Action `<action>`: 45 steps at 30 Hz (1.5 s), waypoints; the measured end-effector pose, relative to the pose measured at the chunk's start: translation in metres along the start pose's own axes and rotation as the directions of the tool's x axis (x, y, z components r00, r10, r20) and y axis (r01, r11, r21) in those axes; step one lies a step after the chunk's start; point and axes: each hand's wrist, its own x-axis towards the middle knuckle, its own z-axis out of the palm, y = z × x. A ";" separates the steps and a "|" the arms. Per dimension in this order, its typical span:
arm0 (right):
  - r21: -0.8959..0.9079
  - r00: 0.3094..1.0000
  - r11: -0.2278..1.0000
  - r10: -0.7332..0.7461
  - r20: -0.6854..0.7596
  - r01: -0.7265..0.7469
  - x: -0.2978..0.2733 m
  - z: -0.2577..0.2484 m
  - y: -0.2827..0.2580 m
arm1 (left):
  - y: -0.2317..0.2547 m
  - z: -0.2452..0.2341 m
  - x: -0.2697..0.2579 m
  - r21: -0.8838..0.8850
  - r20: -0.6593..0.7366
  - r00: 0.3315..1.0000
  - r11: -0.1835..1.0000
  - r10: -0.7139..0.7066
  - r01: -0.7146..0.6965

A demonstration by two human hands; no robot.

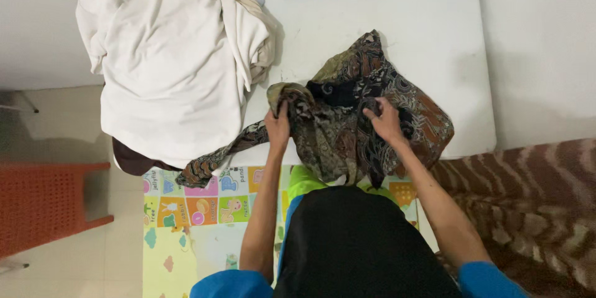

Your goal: The person spreads a shirt on a table, adjusts the sleeves and body, and inserts a plastic hanger through the neck opening.

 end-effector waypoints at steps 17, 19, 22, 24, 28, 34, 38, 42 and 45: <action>-0.356 0.941 0.885 -0.336 -0.037 0.301 -0.045 -0.010 0.045 | 0.013 0.059 -0.060 0.545 0.217 0.952 0.782 0.218 -0.303; -0.438 0.968 0.872 -0.250 -0.011 0.221 -0.046 -0.003 0.044 | -0.017 0.058 -0.089 0.576 0.389 0.904 0.719 0.177 -0.389; -0.506 0.990 0.853 -0.143 0.012 0.129 -0.045 -0.004 0.027 | -0.049 0.048 -0.109 0.616 0.465 0.854 0.607 0.234 -0.502; -0.574 0.995 0.814 -0.096 0.014 0.087 -0.042 -0.010 0.009 | -0.059 0.040 -0.099 0.632 0.433 0.878 0.625 0.207 -0.458; -0.461 0.995 0.887 0.069 0.066 -0.031 -0.049 -0.011 -0.011 | -0.060 0.016 -0.065 0.697 0.383 0.908 0.592 0.171 -0.405; -0.305 0.986 0.939 -0.136 0.095 0.158 -0.071 0.009 0.021 | -0.051 0.005 -0.068 0.656 0.244 0.950 0.689 0.192 -0.308; 0.029 0.995 0.995 -0.095 0.022 0.094 -0.050 -0.022 0.050 | -0.060 -0.001 -0.074 0.616 0.141 0.977 0.759 0.158 -0.212; 0.169 0.905 0.973 -0.073 -0.420 0.157 0.013 -0.073 0.052 | -0.063 -0.006 -0.066 0.636 0.060 0.998 0.771 -0.008 -0.032; -0.216 0.754 0.905 -0.425 -0.500 0.367 0.028 -0.073 0.022 | -0.055 0.003 -0.071 0.634 0.061 0.994 0.766 0.091 -0.109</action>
